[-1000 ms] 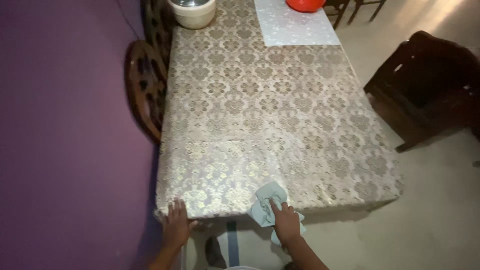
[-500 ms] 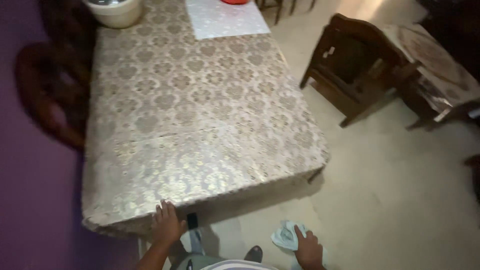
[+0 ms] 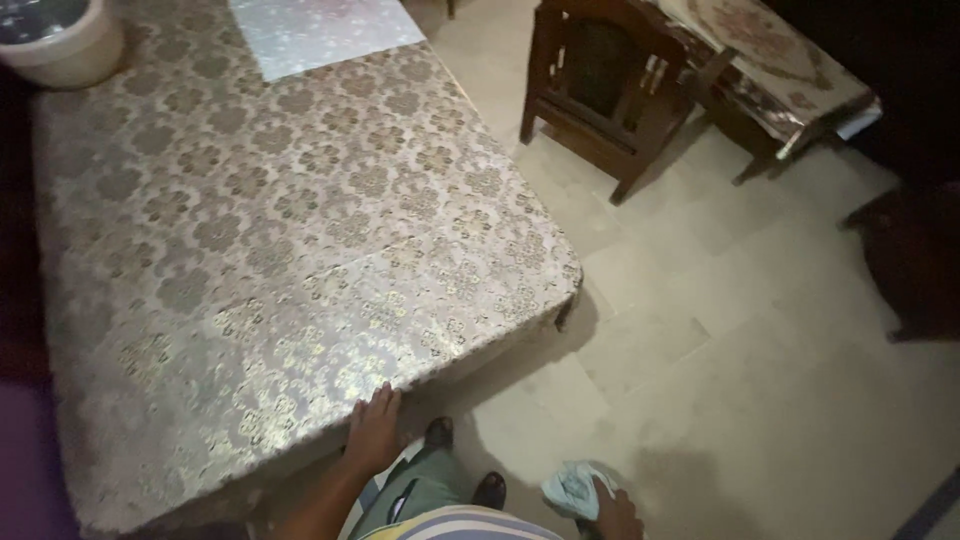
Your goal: Cleaning a dining table and its objects using a cloth.
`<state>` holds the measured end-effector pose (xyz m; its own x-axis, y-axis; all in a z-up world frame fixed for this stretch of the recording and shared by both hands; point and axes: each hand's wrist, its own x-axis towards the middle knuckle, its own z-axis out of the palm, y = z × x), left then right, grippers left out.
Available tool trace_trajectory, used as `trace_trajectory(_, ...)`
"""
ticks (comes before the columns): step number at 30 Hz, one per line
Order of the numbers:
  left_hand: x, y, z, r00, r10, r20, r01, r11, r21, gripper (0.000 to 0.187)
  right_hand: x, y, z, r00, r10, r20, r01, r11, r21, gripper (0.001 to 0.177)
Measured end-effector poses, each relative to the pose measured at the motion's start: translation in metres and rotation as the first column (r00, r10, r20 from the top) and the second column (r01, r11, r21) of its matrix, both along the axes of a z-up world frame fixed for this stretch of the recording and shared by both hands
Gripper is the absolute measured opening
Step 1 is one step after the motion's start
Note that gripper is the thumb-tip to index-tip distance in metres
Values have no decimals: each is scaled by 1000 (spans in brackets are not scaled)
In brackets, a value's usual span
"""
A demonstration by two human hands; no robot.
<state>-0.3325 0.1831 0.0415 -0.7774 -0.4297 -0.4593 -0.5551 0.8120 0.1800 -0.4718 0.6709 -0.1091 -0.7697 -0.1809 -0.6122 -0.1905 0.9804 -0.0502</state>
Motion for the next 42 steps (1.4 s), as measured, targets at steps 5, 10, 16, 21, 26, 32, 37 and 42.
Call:
trace_trajectory(5, -32, -8, -3, 992, -105, -68, 104, 995, -10, 93, -51, -79, 98, 994, 8, -105, -30, 977, -213, 83)
trace_trajectory(10, -87, -18, 7, 966, -244, -85, 248, 968, 35, 95, -88, -121, 159, 971, -22, -237, -87, 894, -440, 76)
trace_trajectory(16, -157, -26, 10, 927, -366, -89, 373, 924, 88, 98, -146, -166, 214, 915, -138, -380, -103, 829, -549, 92)
trace_trajectory(21, -213, -21, -2, 848, -510, -147, 517, 856, 10, 102, -178, -191, 243, 856, -292, -427, -137, 667, -732, 84)
trace_trajectory(26, -251, 6, -7, 861, -486, -149, 492, 870, 11, 96, -215, -187, 244, 895, -310, -322, -52, 643, -764, 79)
trace_trajectory(32, -298, 48, 26, 867, -493, -73, 497, 865, 66, 97, -300, -130, 195, 913, -276, -299, -51, 650, -758, 79)
trace_trajectory(37, -364, 79, -13, 916, -311, -252, 320, 947, -6, 93, -405, -77, 201, 927, -210, -310, -62, 731, -679, 81)
trace_trajectory(42, -422, 112, -10, 984, 4, -176, -29, 990, -141, 84, -483, -71, 226, 905, -233, -356, -133, 639, -758, 77)
